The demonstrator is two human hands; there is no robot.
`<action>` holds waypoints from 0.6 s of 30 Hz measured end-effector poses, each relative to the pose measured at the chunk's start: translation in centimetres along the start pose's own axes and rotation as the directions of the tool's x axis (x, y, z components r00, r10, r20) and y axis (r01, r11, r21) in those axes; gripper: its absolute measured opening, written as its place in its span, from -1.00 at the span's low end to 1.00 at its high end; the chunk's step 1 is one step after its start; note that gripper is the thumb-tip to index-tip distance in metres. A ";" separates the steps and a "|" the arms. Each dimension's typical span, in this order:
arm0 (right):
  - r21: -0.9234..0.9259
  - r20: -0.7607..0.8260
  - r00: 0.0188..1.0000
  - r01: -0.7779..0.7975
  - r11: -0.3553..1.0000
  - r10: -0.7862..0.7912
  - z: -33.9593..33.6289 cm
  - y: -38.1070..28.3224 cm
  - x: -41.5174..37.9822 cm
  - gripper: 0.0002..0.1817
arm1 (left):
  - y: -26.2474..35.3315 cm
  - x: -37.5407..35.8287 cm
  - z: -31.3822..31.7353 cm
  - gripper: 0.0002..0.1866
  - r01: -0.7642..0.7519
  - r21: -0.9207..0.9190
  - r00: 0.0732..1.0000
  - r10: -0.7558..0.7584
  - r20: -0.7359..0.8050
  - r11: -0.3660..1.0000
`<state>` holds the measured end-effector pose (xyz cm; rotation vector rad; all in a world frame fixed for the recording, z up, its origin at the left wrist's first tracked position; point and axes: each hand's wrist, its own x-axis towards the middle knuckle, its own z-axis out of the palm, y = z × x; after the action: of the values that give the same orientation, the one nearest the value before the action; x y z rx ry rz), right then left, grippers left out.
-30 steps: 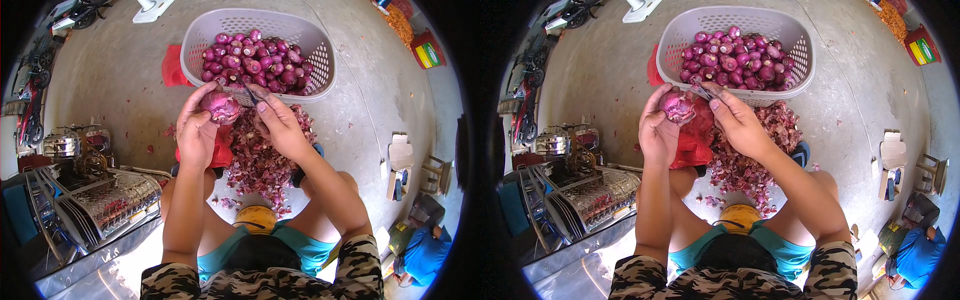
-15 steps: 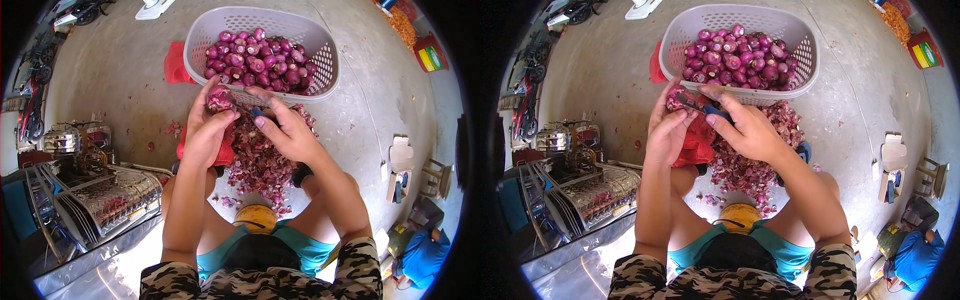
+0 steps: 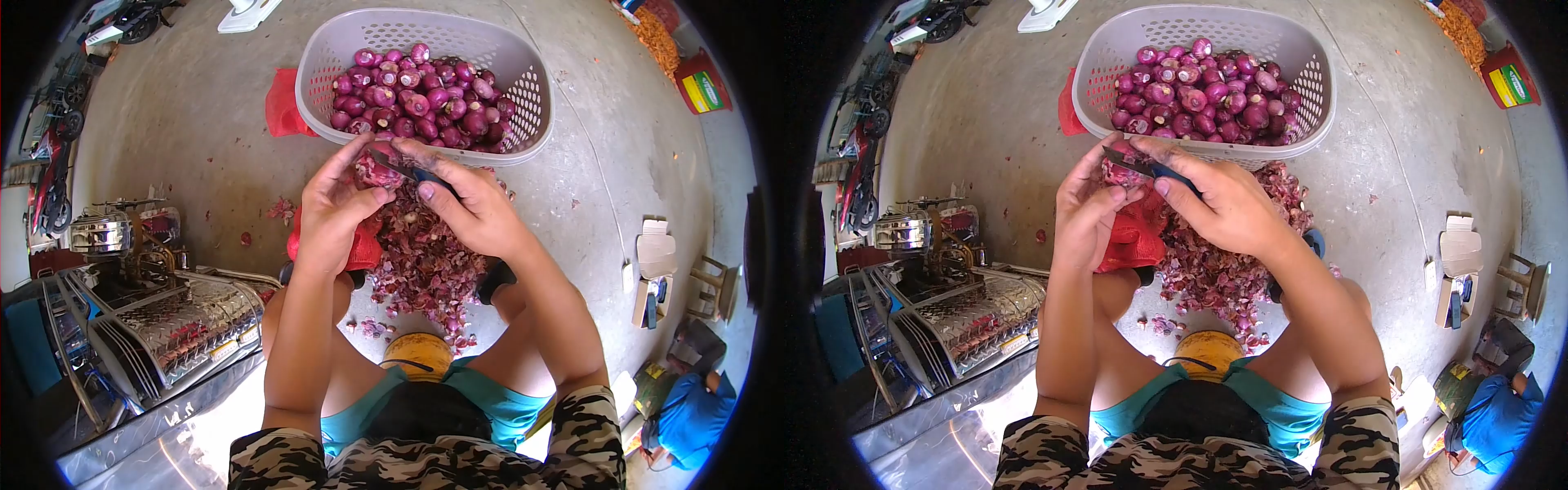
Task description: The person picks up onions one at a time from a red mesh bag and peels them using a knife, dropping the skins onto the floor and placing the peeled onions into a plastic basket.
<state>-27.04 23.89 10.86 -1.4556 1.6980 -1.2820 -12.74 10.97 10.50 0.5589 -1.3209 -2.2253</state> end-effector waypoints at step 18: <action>0.147 -0.133 0.988 -0.064 0.987 0.084 1.2 0.3 0.3 -0.61 | 0.0 0.0 -0.2 -0.36 -0.034 0.055 0.999 0.032 0.037 0.998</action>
<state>-26.23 23.21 10.18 -1.2352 1.6932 -1.4610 -12.63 10.83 10.41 0.5157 -1.4036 -2.1874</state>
